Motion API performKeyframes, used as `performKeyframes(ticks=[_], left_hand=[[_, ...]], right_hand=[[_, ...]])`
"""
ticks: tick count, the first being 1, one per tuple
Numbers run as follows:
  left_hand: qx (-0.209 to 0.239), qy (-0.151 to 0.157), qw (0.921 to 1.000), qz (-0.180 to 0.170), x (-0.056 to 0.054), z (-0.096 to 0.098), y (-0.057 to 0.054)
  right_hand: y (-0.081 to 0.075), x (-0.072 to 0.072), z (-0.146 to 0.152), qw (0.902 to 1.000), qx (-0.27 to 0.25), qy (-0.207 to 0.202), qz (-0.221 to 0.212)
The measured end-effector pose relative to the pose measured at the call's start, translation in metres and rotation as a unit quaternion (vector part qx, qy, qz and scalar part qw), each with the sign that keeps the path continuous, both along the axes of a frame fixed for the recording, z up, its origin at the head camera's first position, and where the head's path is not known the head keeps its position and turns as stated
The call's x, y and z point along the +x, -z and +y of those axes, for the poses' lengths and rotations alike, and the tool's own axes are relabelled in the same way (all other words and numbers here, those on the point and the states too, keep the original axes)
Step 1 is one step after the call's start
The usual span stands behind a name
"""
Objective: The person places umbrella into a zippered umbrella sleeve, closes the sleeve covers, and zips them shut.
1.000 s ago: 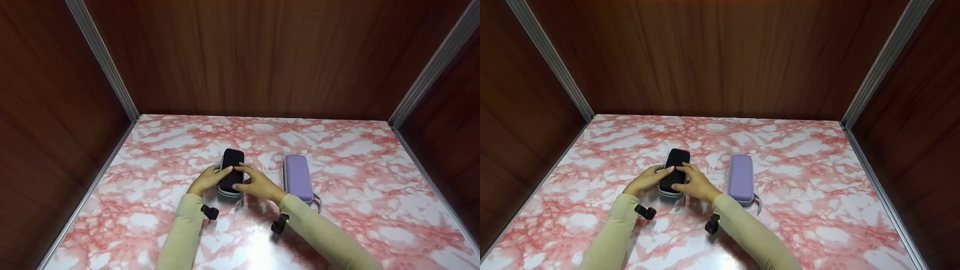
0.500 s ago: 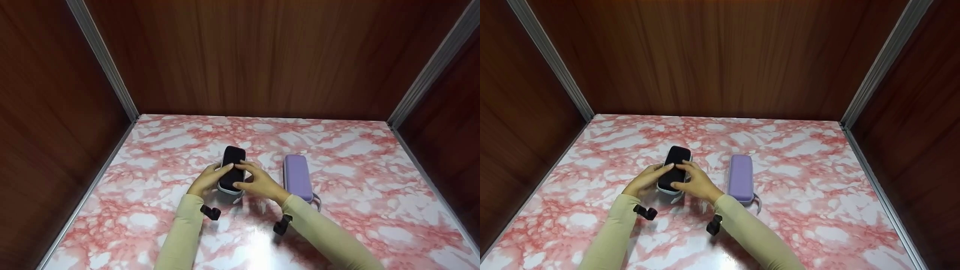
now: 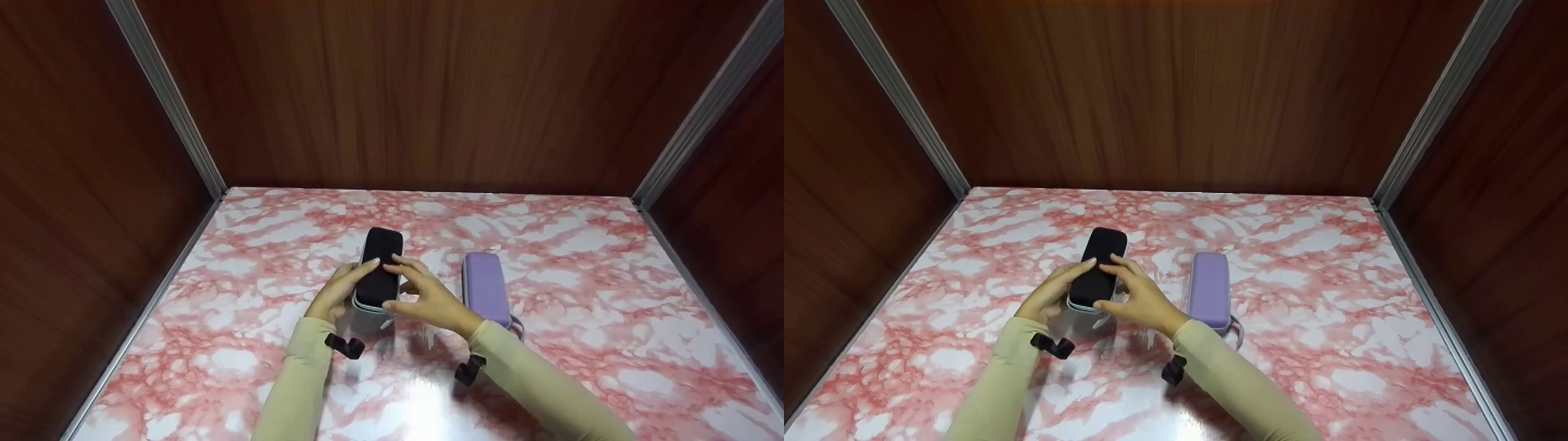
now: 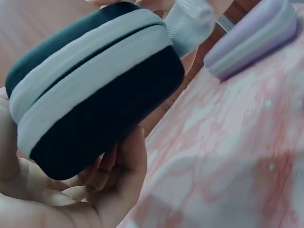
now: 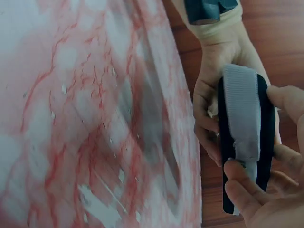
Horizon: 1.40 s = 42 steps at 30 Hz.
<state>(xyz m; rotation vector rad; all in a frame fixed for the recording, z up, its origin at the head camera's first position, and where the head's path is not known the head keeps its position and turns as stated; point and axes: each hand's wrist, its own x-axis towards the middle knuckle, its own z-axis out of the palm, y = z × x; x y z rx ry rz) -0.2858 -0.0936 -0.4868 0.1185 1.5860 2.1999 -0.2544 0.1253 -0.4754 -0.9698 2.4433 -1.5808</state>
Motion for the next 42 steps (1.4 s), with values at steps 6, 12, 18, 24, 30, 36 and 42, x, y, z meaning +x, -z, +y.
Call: performKeyframes(ticks=[6, 12, 18, 24, 30, 36, 42], left_hand=[[0.016, -0.008, 0.9998, 0.010, 0.002, 0.005, -0.005], [0.021, 0.006, 0.9994, 0.026, 0.004, 0.009, -0.010], [0.032, 0.029, 0.9987, 0.026, 0.008, 0.016, -0.016], [0.042, 0.077, 0.9959, 0.023, 0.015, 0.022, -0.023], [0.050, 0.135, 0.9889, 0.039, 0.020, 0.027, -0.028], [0.057, 0.164, 0.9844, 0.029, 0.022, 0.029, -0.030], [0.050, 0.171, 0.9839, 0.016, 0.020, 0.028, -0.030]], right_hand=[[-0.008, 0.001, 0.014, 0.9979, 0.016, -0.030, 0.054], [-0.023, 0.003, 0.024, 0.9933, 0.032, -0.008, 0.110], [-0.023, -0.006, 0.036, 0.9443, 0.149, 0.076, 0.283], [-0.029, -0.013, 0.048, 0.8916, 0.228, 0.144, 0.364], [-0.032, -0.014, 0.055, 0.8925, 0.203, 0.120, 0.384], [-0.036, -0.012, 0.059, 0.8827, 0.188, 0.099, 0.419], [-0.039, -0.010, 0.062, 0.8876, 0.192, 0.084, 0.410]])
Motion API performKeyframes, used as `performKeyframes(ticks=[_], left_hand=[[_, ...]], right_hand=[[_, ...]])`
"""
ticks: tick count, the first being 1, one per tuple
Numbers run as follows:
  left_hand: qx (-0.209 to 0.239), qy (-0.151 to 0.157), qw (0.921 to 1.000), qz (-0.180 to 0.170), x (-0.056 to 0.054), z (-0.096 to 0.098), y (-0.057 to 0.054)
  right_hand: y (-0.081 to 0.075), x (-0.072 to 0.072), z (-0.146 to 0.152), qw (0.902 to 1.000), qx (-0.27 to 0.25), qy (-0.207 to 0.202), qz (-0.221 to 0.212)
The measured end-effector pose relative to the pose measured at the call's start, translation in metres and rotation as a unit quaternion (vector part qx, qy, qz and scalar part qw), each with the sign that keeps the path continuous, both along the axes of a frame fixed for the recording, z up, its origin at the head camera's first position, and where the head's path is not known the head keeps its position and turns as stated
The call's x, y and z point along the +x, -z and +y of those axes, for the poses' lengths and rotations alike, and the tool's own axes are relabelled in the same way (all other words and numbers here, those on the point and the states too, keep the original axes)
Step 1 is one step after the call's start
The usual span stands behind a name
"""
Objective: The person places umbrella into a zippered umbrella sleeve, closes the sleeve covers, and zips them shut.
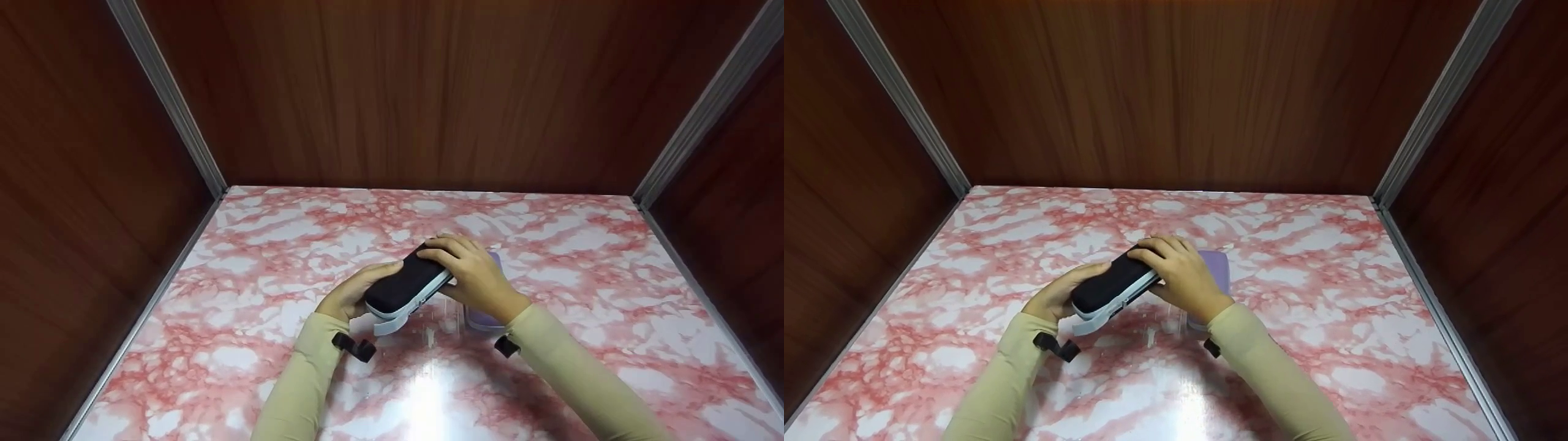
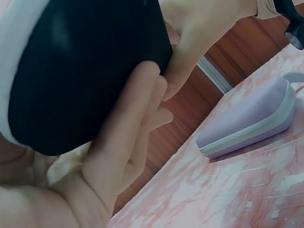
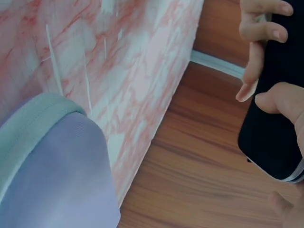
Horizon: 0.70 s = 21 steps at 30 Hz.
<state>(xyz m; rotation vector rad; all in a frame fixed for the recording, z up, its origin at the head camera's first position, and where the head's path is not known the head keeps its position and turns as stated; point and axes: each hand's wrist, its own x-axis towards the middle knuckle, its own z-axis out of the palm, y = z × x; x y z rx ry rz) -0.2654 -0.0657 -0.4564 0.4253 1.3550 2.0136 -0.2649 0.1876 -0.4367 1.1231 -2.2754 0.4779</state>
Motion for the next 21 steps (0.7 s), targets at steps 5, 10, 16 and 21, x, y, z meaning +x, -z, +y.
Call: performKeyframes(ticks=[5, 10, 16, 21], left_hand=[[-0.009, 0.000, 0.9999, -0.010, -0.002, 0.000, 0.000], [-0.015, -0.008, 0.9997, -0.015, -0.001, 0.001, -0.003], [-0.016, -0.029, 0.9978, 0.057, 0.001, -0.005, -0.014], [-0.076, -0.042, 0.9716, 0.220, 0.006, -0.014, -0.026]], right_hand=[[0.000, -0.001, 0.002, 1.0000, 0.004, -0.008, 0.000], [0.000, 0.000, 0.004, 0.9999, -0.002, -0.011, 0.006], [0.001, 0.002, 0.006, 0.9998, -0.012, -0.012, 0.013], [0.003, 0.003, 0.007, 0.9998, -0.016, 0.000, 0.009]])
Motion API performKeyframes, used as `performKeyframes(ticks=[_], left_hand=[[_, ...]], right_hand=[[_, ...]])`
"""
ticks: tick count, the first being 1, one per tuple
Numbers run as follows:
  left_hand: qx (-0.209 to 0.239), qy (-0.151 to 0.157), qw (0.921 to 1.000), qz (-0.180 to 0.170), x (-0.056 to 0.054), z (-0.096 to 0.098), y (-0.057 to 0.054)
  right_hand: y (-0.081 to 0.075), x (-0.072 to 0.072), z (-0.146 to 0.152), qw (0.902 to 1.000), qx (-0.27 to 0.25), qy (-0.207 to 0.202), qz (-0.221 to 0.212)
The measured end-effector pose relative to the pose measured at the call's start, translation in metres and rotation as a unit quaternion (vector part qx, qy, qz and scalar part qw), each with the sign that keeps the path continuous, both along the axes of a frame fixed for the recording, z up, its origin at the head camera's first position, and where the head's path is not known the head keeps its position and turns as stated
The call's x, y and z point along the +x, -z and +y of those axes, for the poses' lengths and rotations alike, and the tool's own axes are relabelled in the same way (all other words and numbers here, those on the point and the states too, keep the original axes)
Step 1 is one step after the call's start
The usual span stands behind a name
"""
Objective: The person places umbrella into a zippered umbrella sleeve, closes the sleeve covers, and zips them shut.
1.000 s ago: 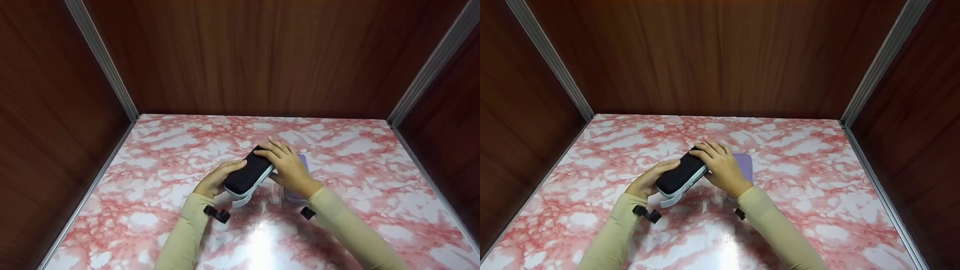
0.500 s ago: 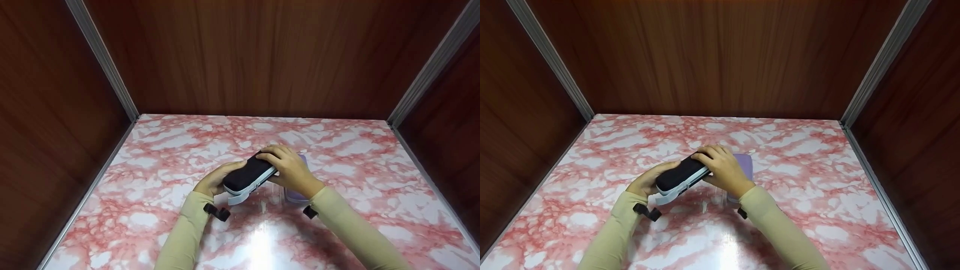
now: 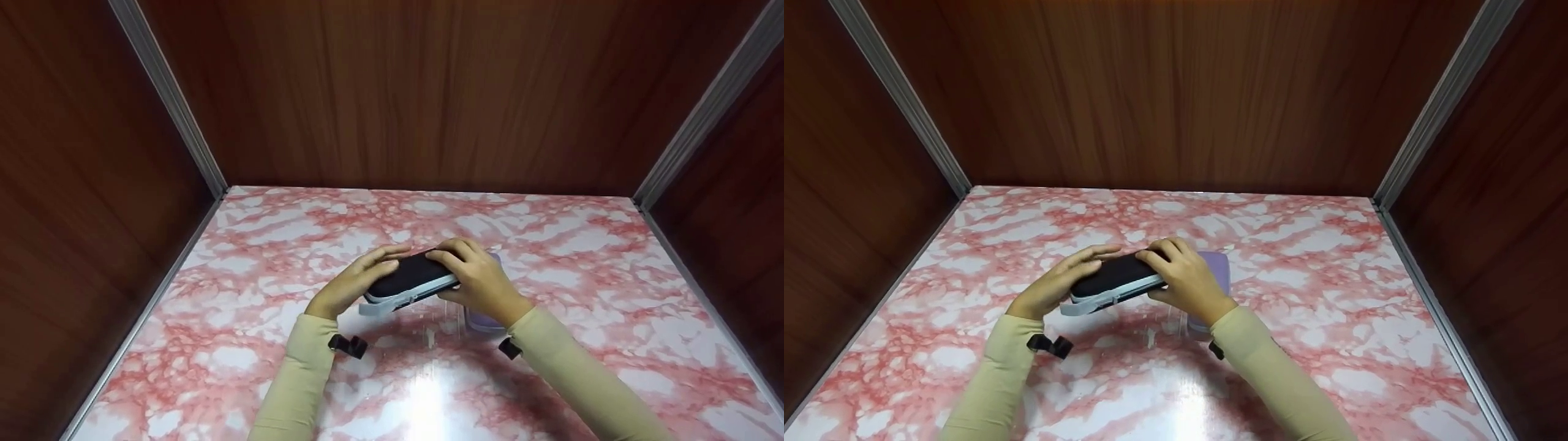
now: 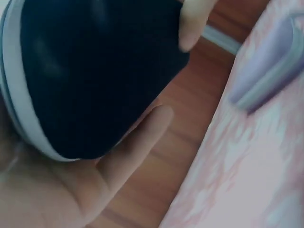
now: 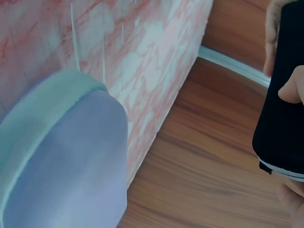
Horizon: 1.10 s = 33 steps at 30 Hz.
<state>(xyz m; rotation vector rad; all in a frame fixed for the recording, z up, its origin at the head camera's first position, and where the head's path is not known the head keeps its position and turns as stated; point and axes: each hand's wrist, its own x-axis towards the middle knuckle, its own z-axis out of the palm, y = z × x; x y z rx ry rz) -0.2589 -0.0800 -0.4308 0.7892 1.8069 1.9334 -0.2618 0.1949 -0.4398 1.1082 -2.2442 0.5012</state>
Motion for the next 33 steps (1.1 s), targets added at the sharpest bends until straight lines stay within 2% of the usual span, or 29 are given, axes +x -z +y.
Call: performKeyframes(ticks=[3, 6, 11, 14, 16, 17, 19, 20, 22, 24, 26, 29, 33], left_hand=[[-0.049, -0.020, 0.9959, 0.073, 0.004, -0.006, -0.007], [-0.067, -0.041, 0.9875, 0.137, 0.006, -0.008, -0.012], [-0.093, -0.094, 0.9643, 0.229, 0.014, -0.010, -0.022], [-0.096, -0.116, 0.9509, 0.270, 0.018, -0.010, -0.027], [-0.105, -0.128, 0.9362, 0.310, 0.019, -0.011, -0.028], [-0.116, -0.133, 0.9258, 0.334, 0.021, -0.010, -0.030], [-0.156, -0.146, 0.8948, 0.392, 0.025, -0.007, -0.034], [-0.182, -0.154, 0.8740, 0.423, 0.027, -0.005, -0.036], [-0.238, -0.170, 0.8260, 0.482, 0.030, 0.000, -0.037], [-0.288, -0.187, 0.7785, 0.526, 0.030, 0.005, -0.036], [-0.320, -0.200, 0.7432, 0.553, 0.028, 0.009, -0.033], [-0.340, -0.221, 0.7103, 0.575, 0.023, 0.012, -0.027], [-0.330, -0.254, 0.6796, 0.604, 0.015, 0.016, -0.018]], right_hand=[[0.000, 0.000, -0.001, 0.9999, -0.012, 0.006, -0.006], [-0.002, 0.001, 0.000, 0.9996, -0.020, 0.012, -0.016], [-0.006, 0.003, 0.002, 0.9989, -0.026, 0.024, -0.030], [-0.007, 0.003, 0.003, 0.9987, -0.027, 0.030, -0.030], [-0.007, 0.004, 0.003, 0.9987, -0.025, 0.035, -0.027], [-0.008, 0.004, 0.003, 0.9987, -0.025, 0.038, -0.025], [-0.008, 0.004, 0.002, 0.9986, -0.025, 0.042, -0.020], [-0.009, 0.004, 0.002, 0.9986, -0.024, 0.045, -0.017], [-0.009, 0.004, 0.002, 0.9984, -0.024, 0.050, -0.012], [-0.011, 0.003, 0.002, 0.9981, -0.029, 0.055, -0.006], [-0.012, 0.003, 0.002, 0.9978, -0.032, 0.058, -0.004], [-0.015, 0.004, 0.002, 0.9975, -0.037, 0.060, -0.002], [-0.016, 0.005, 0.002, 0.9974, -0.034, 0.064, 0.002]])
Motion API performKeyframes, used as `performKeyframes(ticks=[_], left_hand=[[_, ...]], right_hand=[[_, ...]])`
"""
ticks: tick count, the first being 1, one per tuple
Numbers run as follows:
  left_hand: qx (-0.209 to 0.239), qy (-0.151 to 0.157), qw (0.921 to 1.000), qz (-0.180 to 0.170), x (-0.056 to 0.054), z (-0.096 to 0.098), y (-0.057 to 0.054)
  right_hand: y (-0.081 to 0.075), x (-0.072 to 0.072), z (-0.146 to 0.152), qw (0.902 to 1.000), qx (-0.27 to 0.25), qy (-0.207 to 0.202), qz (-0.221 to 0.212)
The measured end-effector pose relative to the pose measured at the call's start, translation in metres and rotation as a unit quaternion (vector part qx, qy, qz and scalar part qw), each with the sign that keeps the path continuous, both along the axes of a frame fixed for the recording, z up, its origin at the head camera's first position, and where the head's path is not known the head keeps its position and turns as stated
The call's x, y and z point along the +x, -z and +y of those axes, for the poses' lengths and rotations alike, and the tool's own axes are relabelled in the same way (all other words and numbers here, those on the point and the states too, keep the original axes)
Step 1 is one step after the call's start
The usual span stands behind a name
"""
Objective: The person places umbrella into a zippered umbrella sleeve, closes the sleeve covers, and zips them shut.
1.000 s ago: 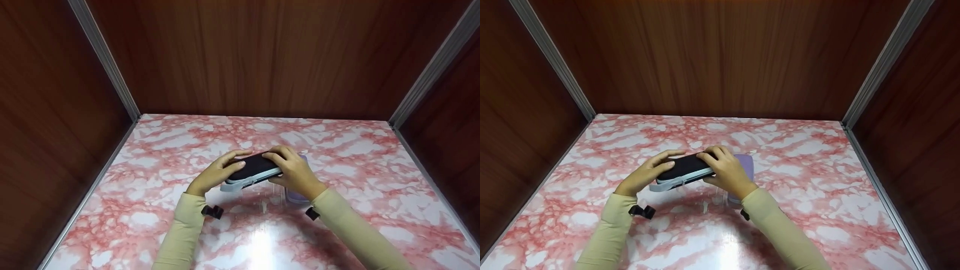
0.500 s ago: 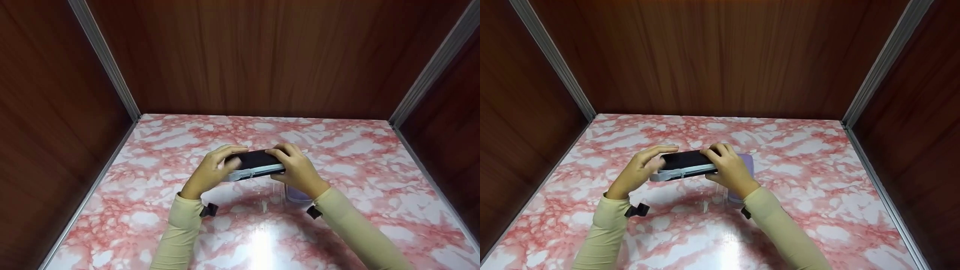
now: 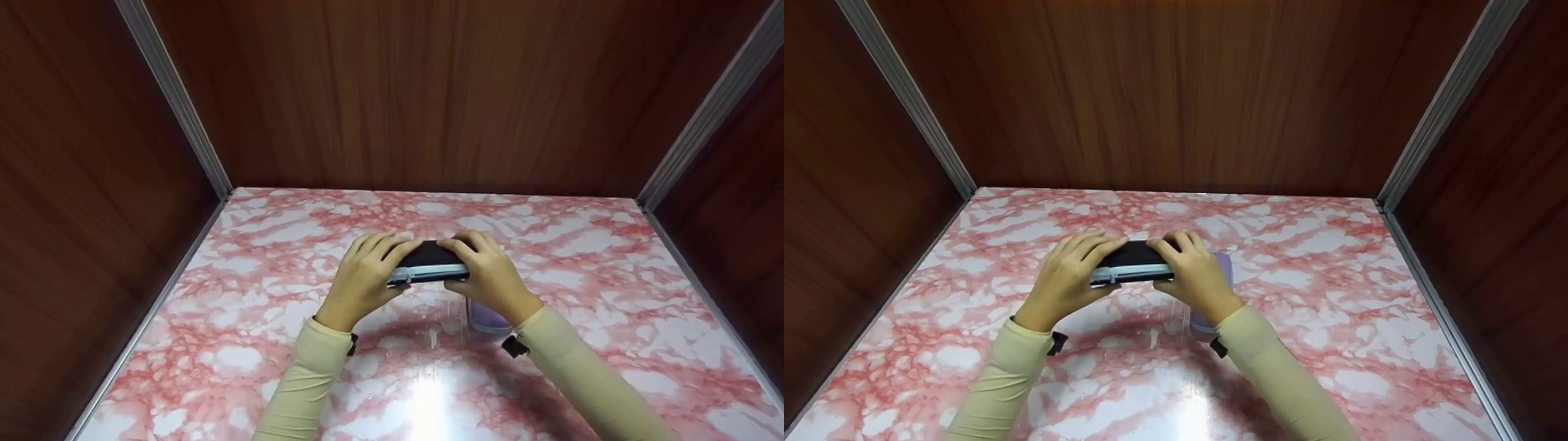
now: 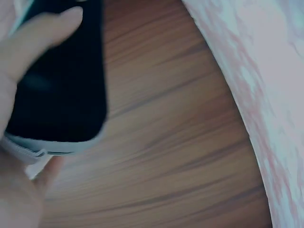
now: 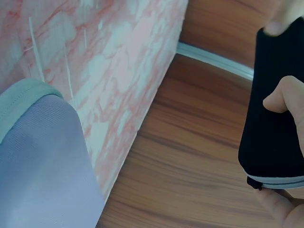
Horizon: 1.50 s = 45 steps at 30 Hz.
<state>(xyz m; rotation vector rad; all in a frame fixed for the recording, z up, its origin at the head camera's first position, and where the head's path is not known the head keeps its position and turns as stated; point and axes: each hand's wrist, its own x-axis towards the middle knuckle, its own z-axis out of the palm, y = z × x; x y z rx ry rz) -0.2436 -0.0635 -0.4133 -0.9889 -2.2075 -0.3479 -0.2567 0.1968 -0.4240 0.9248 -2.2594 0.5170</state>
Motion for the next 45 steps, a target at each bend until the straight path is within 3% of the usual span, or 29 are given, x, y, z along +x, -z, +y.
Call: performKeyframes(ticks=[6, 27, 35, 39, 45], left_hand=[[0.024, -0.006, 0.9988, 0.043, -0.006, 0.006, 0.009], [0.074, 0.014, 0.9958, 0.052, -0.015, 0.003, 0.008], [0.077, -0.007, 0.9958, 0.048, -0.017, 0.003, 0.010], [0.071, -0.015, 0.9964, 0.044, -0.017, 0.003, 0.008], [0.075, -0.019, 0.9962, 0.041, -0.018, 0.004, 0.006]], right_hand=[[0.000, 0.002, 0.001, 0.9999, 0.007, 0.012, 0.008], [0.000, -0.001, -0.001, 0.9994, -0.030, -0.004, 0.015], [0.002, 0.003, -0.005, 0.9968, -0.063, -0.039, 0.032], [0.002, 0.005, -0.008, 0.9928, -0.087, -0.062, 0.055], [-0.002, 0.010, -0.018, 0.9807, -0.119, -0.088, 0.127]])
